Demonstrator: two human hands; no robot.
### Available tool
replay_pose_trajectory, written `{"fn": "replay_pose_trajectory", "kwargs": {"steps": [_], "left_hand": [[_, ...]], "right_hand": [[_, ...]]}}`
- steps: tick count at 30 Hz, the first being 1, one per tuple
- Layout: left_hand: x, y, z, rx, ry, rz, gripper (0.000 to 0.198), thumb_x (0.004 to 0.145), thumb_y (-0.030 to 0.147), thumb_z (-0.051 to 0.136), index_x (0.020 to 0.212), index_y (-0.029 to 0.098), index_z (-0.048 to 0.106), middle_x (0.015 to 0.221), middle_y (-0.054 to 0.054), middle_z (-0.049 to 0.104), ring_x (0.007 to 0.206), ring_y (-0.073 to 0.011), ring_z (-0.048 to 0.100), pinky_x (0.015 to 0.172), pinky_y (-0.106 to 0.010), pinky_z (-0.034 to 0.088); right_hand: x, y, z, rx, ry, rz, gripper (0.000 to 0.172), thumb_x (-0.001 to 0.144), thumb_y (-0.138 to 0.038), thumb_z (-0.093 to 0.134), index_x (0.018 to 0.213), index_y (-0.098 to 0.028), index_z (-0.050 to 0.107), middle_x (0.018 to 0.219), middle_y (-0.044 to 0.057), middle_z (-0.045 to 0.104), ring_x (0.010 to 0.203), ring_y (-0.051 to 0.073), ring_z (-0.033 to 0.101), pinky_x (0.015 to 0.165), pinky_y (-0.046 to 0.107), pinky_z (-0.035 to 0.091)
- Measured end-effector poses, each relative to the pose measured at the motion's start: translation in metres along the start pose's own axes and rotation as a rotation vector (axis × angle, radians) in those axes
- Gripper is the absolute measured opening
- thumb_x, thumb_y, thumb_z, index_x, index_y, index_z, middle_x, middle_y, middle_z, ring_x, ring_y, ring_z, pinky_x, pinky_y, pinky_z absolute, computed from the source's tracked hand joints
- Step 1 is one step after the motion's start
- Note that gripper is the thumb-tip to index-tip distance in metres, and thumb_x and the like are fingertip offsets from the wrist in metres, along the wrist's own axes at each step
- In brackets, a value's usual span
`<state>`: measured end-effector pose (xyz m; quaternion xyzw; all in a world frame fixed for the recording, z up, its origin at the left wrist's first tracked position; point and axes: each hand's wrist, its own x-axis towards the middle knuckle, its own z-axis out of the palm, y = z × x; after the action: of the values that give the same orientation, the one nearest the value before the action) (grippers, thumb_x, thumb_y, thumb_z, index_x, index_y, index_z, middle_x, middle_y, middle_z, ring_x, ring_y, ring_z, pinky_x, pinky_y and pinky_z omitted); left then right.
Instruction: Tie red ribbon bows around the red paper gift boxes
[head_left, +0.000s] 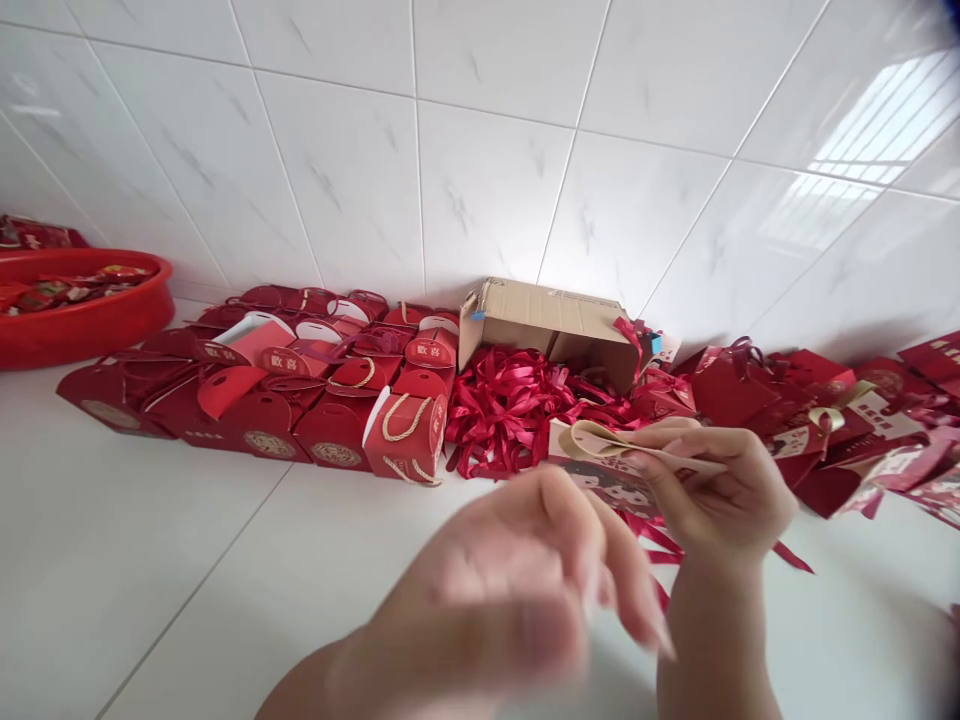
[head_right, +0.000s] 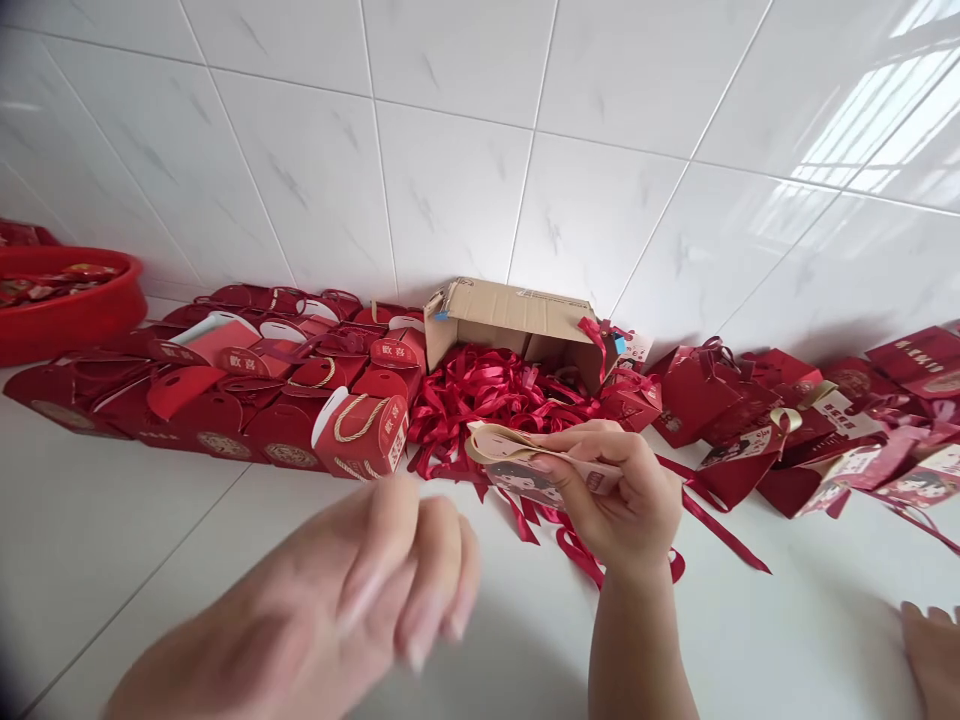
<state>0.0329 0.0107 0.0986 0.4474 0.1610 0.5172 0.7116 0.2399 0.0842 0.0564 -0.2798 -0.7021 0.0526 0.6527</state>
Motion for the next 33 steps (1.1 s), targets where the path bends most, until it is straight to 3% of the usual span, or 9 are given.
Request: {"fn": "replay_pose_trajectory", "kwargs": {"steps": [4,7,11,17,20,23,27,30,33], "left_hand": [[0.024,-0.002,0.005,-0.252,0.041,-0.043,0.016,0.086,0.022,0.052,0.072,0.018,0.058,0.071,-0.001,0.053,0.074,-0.0134,0.051,0.073,-0.026,0.040],[0.029,-0.004,0.002,-0.278,0.059,-0.047,0.020,0.088,0.019,0.046,0.072,0.017,0.059,0.071,-0.002,0.052,0.073,-0.0129,0.049,0.072,-0.026,0.040],[0.029,-0.003,0.001,-0.243,0.061,-0.052,0.018,0.085,0.019,0.052,0.069,0.017,0.060,0.069,-0.002,0.052,0.070,-0.0126,0.049,0.069,-0.025,0.040],[0.031,-0.005,0.000,-0.169,0.063,-0.047,0.014,0.080,0.025,0.065,0.068,0.017,0.068,0.062,-0.001,0.059,0.069,-0.0137,0.056,0.072,-0.026,0.042],[0.032,-0.006,-0.001,-0.141,0.066,-0.046,0.016,0.082,0.027,0.065,0.070,0.017,0.070,0.064,-0.001,0.062,0.071,-0.0144,0.058,0.073,-0.026,0.043],[0.032,-0.005,-0.004,-0.102,0.101,-0.015,0.018,0.084,0.027,0.062,0.070,0.018,0.071,0.067,-0.001,0.062,0.071,-0.0142,0.057,0.074,-0.027,0.043],[0.033,-0.001,-0.010,-0.046,0.086,0.030,0.021,0.087,0.028,0.059,0.070,0.021,0.069,0.071,0.000,0.062,0.072,-0.0131,0.054,0.075,-0.026,0.043],[0.033,0.001,-0.015,0.013,0.046,0.028,0.020,0.087,0.031,0.061,0.069,0.022,0.068,0.069,0.001,0.060,0.072,-0.0129,0.053,0.076,-0.025,0.043],[0.033,0.001,-0.018,0.072,0.033,0.031,0.021,0.085,0.033,0.064,0.068,0.022,0.068,0.070,0.001,0.061,0.072,-0.0130,0.053,0.076,-0.025,0.043]], "right_hand": [[0.001,0.000,-0.001,-0.027,-0.037,-0.018,0.027,0.070,-0.005,0.073,0.083,-0.022,0.056,0.074,0.000,0.073,0.069,0.022,0.071,0.057,0.035,0.059],[0.001,0.001,-0.003,-0.039,-0.043,-0.029,0.027,0.071,-0.005,0.073,0.083,-0.022,0.055,0.075,0.001,0.074,0.067,0.021,0.071,0.058,0.036,0.059],[0.000,-0.001,-0.004,-0.064,-0.027,-0.027,0.024,0.072,-0.009,0.073,0.081,-0.022,0.055,0.075,0.002,0.074,0.066,0.021,0.071,0.056,0.034,0.059],[-0.001,-0.003,-0.007,-0.097,0.087,0.127,0.022,0.071,-0.014,0.076,0.080,-0.020,0.057,0.073,0.001,0.072,0.066,0.020,0.072,0.048,0.028,0.058],[-0.001,0.004,-0.021,-0.136,0.157,0.278,0.024,0.068,-0.020,0.079,0.076,-0.019,0.057,0.071,0.001,0.072,0.063,0.019,0.071,0.046,0.027,0.056],[-0.006,0.019,-0.058,-0.285,0.216,0.517,0.032,0.063,-0.033,0.082,0.074,-0.019,0.056,0.068,0.001,0.071,0.058,0.018,0.068,0.046,0.027,0.052],[-0.015,0.050,-0.141,-0.749,0.314,0.882,0.039,0.055,-0.047,0.081,0.072,-0.020,0.059,0.072,0.005,0.070,0.061,0.022,0.063,0.056,0.035,0.048],[-0.017,0.078,-0.203,-1.038,0.424,0.968,0.031,0.057,-0.044,0.077,0.064,-0.022,0.057,0.068,0.007,0.066,0.067,0.027,0.061,0.072,0.044,0.047],[-0.019,0.107,-0.240,-1.143,0.458,0.977,0.024,0.067,-0.042,0.065,0.074,-0.020,0.057,0.083,0.013,0.066,0.084,0.032,0.061,0.083,0.050,0.044]]}}
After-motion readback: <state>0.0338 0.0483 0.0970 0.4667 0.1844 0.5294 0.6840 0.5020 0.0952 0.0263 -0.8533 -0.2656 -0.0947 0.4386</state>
